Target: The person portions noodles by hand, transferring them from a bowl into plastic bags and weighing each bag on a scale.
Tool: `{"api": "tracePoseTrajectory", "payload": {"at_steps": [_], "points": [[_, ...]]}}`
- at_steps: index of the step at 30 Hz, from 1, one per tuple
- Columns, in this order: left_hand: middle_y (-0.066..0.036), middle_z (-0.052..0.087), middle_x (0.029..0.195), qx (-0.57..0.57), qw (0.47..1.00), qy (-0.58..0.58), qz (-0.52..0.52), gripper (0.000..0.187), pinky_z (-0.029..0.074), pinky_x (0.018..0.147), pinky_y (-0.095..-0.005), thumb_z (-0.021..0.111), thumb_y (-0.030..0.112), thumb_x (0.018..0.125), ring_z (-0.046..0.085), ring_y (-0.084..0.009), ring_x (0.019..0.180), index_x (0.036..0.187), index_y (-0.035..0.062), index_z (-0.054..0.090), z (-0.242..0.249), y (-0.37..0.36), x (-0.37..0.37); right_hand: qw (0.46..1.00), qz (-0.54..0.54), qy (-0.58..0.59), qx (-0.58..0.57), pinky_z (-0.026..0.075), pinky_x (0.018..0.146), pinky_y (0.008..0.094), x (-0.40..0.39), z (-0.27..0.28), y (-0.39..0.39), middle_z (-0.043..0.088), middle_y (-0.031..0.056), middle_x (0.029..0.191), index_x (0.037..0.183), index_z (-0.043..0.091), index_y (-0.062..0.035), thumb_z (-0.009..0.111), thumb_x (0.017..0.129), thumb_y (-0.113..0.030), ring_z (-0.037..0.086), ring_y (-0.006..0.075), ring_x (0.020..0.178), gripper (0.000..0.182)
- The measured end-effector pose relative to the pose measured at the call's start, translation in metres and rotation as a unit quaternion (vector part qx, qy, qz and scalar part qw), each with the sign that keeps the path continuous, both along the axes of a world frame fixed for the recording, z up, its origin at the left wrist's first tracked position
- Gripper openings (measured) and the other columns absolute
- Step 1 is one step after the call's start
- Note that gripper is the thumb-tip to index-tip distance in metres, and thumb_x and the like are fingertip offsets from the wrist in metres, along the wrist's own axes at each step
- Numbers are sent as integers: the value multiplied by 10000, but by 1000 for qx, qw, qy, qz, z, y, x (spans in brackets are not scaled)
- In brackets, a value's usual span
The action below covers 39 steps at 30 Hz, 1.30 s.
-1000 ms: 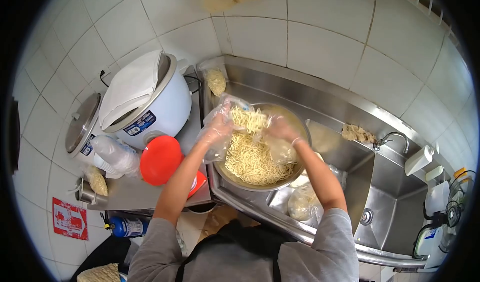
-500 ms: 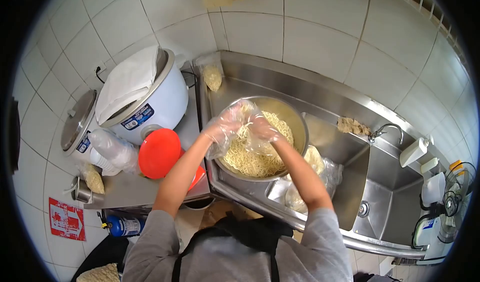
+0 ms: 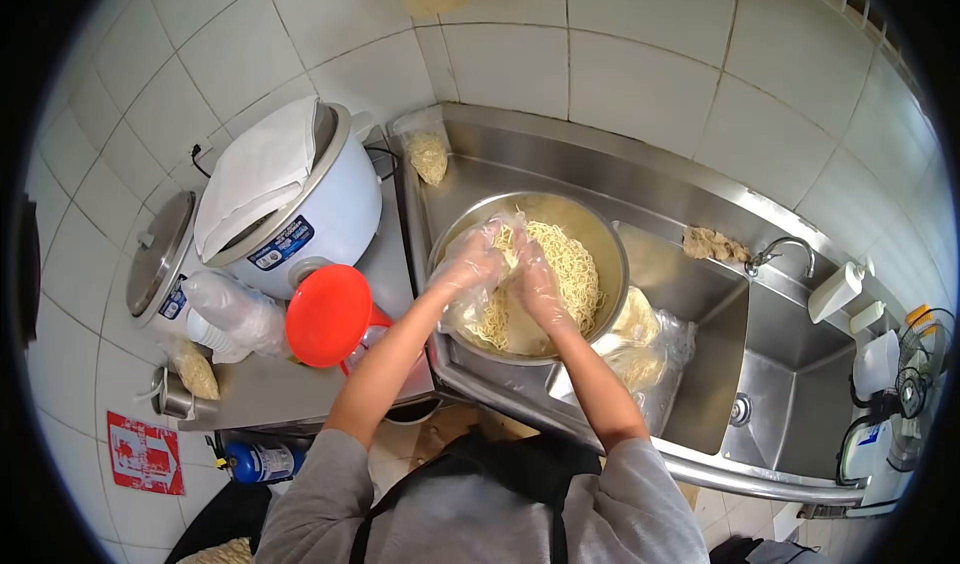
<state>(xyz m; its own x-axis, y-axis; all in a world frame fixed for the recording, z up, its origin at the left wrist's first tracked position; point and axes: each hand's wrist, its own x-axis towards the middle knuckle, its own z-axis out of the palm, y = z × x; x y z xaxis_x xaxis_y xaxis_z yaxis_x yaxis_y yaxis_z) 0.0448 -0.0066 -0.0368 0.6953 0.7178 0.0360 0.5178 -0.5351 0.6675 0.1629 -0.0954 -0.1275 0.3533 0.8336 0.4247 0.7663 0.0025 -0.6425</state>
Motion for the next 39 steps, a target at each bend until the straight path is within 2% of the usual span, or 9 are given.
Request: {"api": "tracePoseTrajectory", "payload": {"at_steps": [5, 7, 13, 19, 22, 24, 28, 34, 39], "points": [[-268, 532, 1188, 65, 991, 112, -27, 610, 398, 944, -384, 471, 214, 777, 537, -364, 1099, 1367, 87, 384, 20, 10, -9, 994, -16, 15, -103, 516, 701, 356, 66, 25, 2, 658, 201, 881, 1151, 592, -10, 650, 704, -42, 642, 311, 771, 451], [-266, 560, 1133, 23, 992, 112, -45, 598, 408, 929, -393, 474, 220, 776, 551, -371, 1073, 1353, 78, 398, 25, 10, -7, 938, 70, 330, -78, 514, 610, 317, 72, 79, -17, 679, 102, 736, 1023, 657, 5, 650, 687, -38, 616, 217, 591, 339], [-106, 631, 757, -71, 993, 2, -92, 539, 475, 664, -332, 512, 163, 759, 603, -191, 672, 1288, 66, 472, 2, 37, 2, 975, 145, 158, -67, 484, 834, 300, 27, 193, -4, 651, 133, 1037, 1149, 579, 37, 623, 718, -70, 623, 196, 896, 446], [-63, 606, 728, -105, 984, -77, -125, 579, 457, 619, -297, 535, 148, 746, 566, -138, 626, 1313, 68, 452, 8, 36, -17, 990, 101, -83, -59, 417, 959, 315, 45, 81, 11, 561, 218, 1207, 1340, 428, -62, 752, 603, -106, 575, 247, 1068, 806], [-67, 603, 737, -63, 993, 7, -100, 664, 456, 641, -290, 527, 154, 746, 568, -143, 658, 1387, 92, 368, -12, 40, -16, 980, 112, 4, -165, 471, 885, 328, 58, 40, 13, 614, 244, 1084, 1257, 526, -56, 746, 635, -135, 620, 259, 958, 665], [-82, 605, 772, 232, 963, -56, -124, 718, 460, 690, -301, 510, 154, 746, 571, -165, 709, 1429, 117, 291, -17, 45, -14, 957, -19, 124, -260, 519, 769, 324, 65, 49, 22, 667, 214, 920, 1126, 610, -19, 715, 687, -140, 653, 245, 811, 467], [-160, 603, 1032, -34, 993, 24, -109, 707, 457, 815, -324, 513, 160, 741, 593, -229, 898, 1415, 87, 312, 29, 29, -19, 951, 138, 268, -76, 515, 642, 280, 67, 127, 10, 678, 81, 840, 1030, 624, 48, 642, 757, -118, 637, 153, 707, 319], [-153, 600, 953, -33, 996, -16, -83, 698, 459, 767, -321, 515, 169, 732, 585, -201, 808, 1399, 65, 338, 15, 41, -7, 978, 162, 110, -71, 497, 790, 285, 25, 223, 10, 664, 127, 991, 1143, 590, 36, 613, 764, -90, 631, 175, 873, 400], [-184, 573, 1097, -67, 994, -20, -84, 695, 452, 813, -311, 531, 176, 734, 589, -222, 917, 1396, 72, 345, 27, 34, -21, 981, 112, 153, -47, 469, 845, 301, 42, 190, 27, 655, 142, 1021, 1188, 573, 12, 625, 748, -119, 604, 192, 956, 462]]}}
